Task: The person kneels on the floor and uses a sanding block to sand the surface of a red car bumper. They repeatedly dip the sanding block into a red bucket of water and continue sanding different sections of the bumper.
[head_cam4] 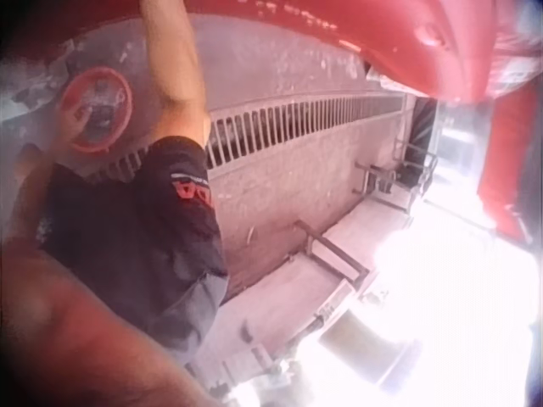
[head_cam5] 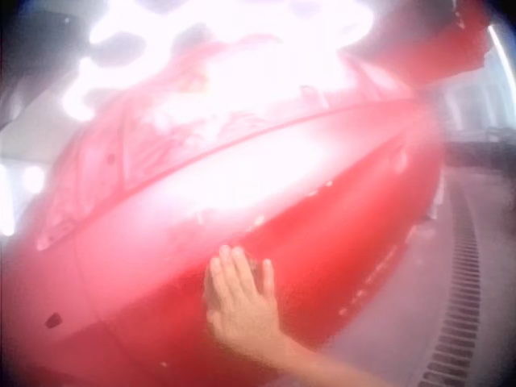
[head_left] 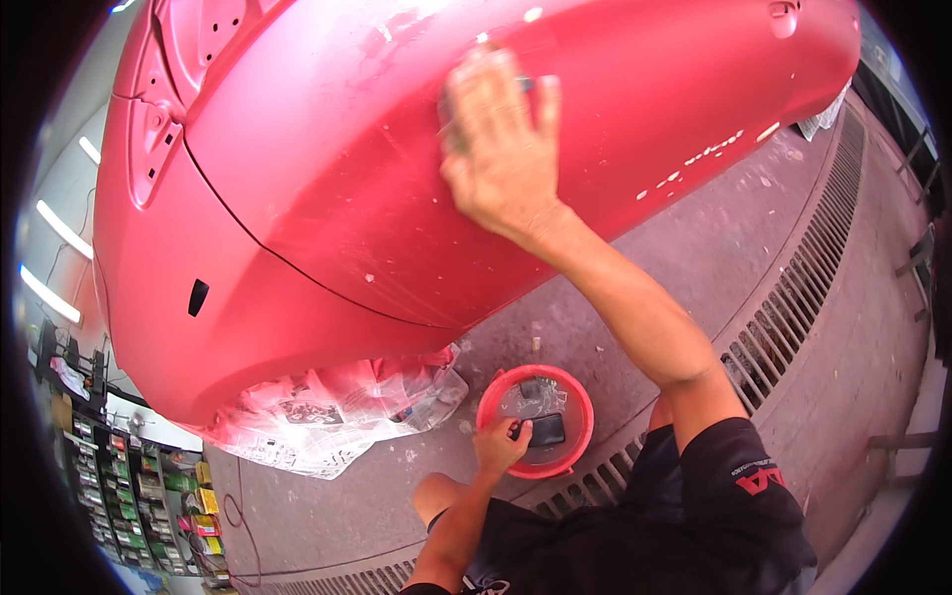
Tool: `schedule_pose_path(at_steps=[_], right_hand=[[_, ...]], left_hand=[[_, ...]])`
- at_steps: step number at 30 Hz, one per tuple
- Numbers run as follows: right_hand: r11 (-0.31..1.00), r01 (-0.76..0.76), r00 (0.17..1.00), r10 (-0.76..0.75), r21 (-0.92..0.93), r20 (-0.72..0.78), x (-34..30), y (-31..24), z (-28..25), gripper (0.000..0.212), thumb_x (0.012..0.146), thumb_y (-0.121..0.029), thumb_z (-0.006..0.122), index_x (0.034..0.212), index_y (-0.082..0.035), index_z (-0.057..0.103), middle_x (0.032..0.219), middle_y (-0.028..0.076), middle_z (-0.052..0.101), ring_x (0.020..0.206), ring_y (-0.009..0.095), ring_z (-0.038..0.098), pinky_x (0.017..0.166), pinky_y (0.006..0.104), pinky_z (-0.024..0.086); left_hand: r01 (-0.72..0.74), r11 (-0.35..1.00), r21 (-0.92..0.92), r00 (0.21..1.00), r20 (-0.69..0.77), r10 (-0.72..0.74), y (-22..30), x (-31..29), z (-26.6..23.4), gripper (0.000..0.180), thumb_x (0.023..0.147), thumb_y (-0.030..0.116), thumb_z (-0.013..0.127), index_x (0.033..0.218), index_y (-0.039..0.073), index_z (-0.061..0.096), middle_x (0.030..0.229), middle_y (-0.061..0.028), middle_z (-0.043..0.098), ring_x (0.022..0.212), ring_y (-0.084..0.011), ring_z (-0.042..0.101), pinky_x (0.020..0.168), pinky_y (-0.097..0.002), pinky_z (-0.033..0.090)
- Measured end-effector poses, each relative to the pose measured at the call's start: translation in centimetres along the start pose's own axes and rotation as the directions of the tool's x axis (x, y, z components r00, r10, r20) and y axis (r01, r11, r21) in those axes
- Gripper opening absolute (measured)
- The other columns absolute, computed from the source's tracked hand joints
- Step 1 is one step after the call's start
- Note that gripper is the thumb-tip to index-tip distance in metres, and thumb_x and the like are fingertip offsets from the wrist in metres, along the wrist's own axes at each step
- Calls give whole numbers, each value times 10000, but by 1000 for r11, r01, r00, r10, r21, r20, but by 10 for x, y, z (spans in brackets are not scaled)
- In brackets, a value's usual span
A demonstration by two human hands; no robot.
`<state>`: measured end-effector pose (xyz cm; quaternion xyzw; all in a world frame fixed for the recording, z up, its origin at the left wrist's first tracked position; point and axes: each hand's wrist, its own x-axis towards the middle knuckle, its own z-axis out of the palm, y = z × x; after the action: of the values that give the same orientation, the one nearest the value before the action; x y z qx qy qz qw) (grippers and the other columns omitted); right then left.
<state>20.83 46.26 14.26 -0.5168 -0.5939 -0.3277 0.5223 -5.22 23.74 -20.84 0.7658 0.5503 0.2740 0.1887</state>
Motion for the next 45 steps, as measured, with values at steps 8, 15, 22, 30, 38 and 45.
schedule_pose_path(at_steps=[8,15,22,30,38,45], right_hand=[[993,113,993,-114,-35,-34,1,-3,2,846,895,-360,668,1617,-4,408,1717,192,365,1592,348,309,1209,589,196],[992,26,998,-32,-123,-54,3,-19,4,850,832,-381,748,1546,10,502,1683,174,432,1503,310,400,1067,451,252],[996,-7,992,17,84,-121,6,-27,17,887,864,-291,704,1634,4,375,1720,196,352,1612,339,288,1294,622,106],[980,49,992,-26,193,-120,12,-24,16,849,909,-280,665,1634,30,350,1702,261,349,1611,434,266,1309,634,76],[988,87,992,-75,131,-99,10,-7,7,843,880,-296,689,1609,15,402,1688,245,381,1608,404,292,1306,616,159],[987,96,995,-93,132,-28,3,-1,8,808,969,-298,630,1664,-23,323,1740,200,307,1640,375,220,1322,593,49]], left_hand=[[2,1000,-15,1000,-3,-2,1,4,-1,258,865,340,846,879,87,796,772,-35,762,657,-182,722,638,-338,583],[19,1000,16,1000,19,-19,-6,1,3,277,862,363,844,890,91,800,772,-31,765,664,-182,730,632,-339,584],[-5,1000,-14,1000,-4,4,-4,3,0,302,860,387,842,899,91,791,789,-34,764,665,-199,736,621,-349,583],[1,1000,-27,1000,1,-1,-3,2,0,306,862,382,849,913,86,790,794,-42,762,665,-205,736,616,-344,586],[-7,1000,5,1000,17,7,-2,3,-4,303,860,382,848,905,87,793,800,-38,764,692,-201,744,631,-345,590],[18,1000,-22,1000,-1,-18,-4,1,2,296,859,376,847,909,89,798,787,-37,765,679,-197,737,643,-352,591]])
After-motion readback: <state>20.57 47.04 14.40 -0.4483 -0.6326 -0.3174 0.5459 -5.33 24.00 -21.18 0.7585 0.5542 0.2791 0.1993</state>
